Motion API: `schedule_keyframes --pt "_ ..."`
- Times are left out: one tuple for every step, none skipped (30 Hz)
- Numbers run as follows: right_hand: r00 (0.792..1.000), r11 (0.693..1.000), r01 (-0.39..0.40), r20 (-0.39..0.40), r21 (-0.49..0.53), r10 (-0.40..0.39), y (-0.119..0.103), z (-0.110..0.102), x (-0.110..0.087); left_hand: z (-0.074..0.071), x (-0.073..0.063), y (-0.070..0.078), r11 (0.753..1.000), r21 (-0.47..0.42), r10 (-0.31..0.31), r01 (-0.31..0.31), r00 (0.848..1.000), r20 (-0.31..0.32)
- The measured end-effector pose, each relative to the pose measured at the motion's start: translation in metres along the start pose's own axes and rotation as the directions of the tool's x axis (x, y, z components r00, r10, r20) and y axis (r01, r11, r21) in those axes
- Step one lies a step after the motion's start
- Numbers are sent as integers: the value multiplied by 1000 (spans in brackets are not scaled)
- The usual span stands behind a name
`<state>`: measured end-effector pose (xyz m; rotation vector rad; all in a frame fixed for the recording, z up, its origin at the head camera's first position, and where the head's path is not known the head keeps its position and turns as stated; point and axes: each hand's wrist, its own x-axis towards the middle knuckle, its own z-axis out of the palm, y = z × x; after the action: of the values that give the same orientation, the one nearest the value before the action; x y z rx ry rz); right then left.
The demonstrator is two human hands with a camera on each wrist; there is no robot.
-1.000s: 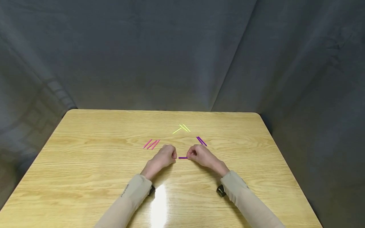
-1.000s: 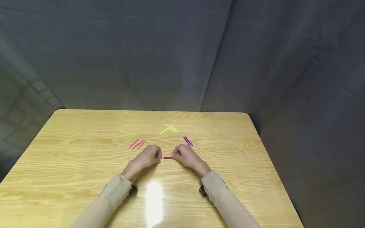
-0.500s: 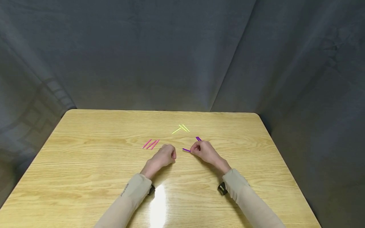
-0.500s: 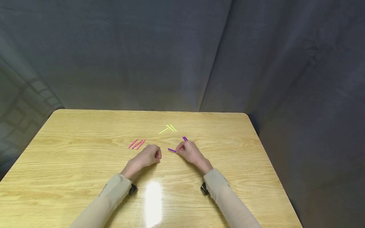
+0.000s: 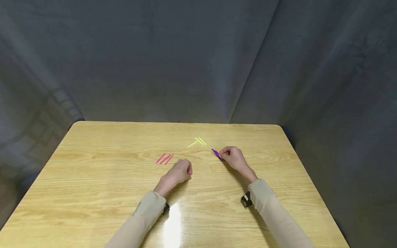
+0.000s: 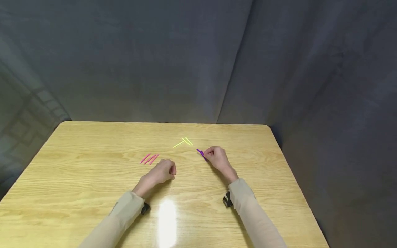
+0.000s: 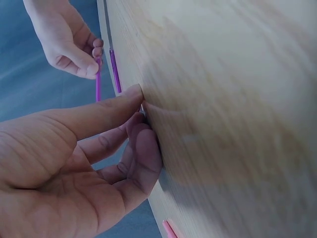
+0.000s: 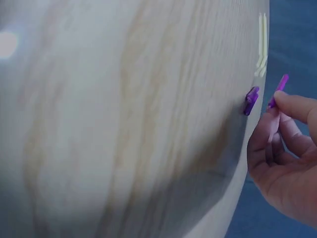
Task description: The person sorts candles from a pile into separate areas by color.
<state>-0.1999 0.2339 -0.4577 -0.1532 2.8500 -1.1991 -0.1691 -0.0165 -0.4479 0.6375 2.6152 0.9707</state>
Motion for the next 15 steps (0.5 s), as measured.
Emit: schedule_keyframes --pt "1000 1000 -4 -7 3 4 1 0 1 0 0 0 1000 3 1 -1 1000 1" --pt "1000 1000 -10 -14 3 10 3 0 1 0 0 0 1000 5 4 -4 1000 1" --pt "1000 1000 -18 -22 -1 18 5 0 1 0 1 0 1000 6 6 -6 1000 2" --pt "999 999 -33 -28 1 33 6 -1 1 1 1 0 1000 7 9 -9 1000 3" --pt "998 999 -48 -34 1 48 8 -1 1 1 1 0 1000 6 12 -12 1000 5" --pt "997 998 -63 -39 5 63 9 -1 1 1 2 0 1000 3 9 -9 1000 8" --pt "996 997 -77 -41 9 78 10 -2 1 1 2 -1 1000 1 10 -10 1000 10" --pt "995 996 -90 -45 12 91 11 -2 1 1 2 -1 1000 -1 9 -9 1000 10" --pt "994 995 -98 -49 15 98 12 -2 1 1 2 -1 1000 -2 6 -6 1000 12" --pt "993 995 -102 -53 16 103 12 -2 2 1 2 -1 1000 -4 4 -4 1000 14" --pt "993 995 -103 -55 12 103 12 -2 2 1 2 -1 1000 -6 0 0 1000 16" --pt "993 995 -102 -62 9 102 13 -2 2 1 1 -1 1000 -6 -3 3 1000 16" --pt "993 995 -101 -68 4 101 13 -2 2 0 1 -1 1000 -6 -7 7 1000 17" --pt "992 995 -98 -77 -3 98 13 -1 1 0 1 -1 1000 -4 -10 10 1000 16" --pt "992 995 -96 -83 -11 95 13 -1 1 0 1 -1 1000 -2 -12 12 1000 16"
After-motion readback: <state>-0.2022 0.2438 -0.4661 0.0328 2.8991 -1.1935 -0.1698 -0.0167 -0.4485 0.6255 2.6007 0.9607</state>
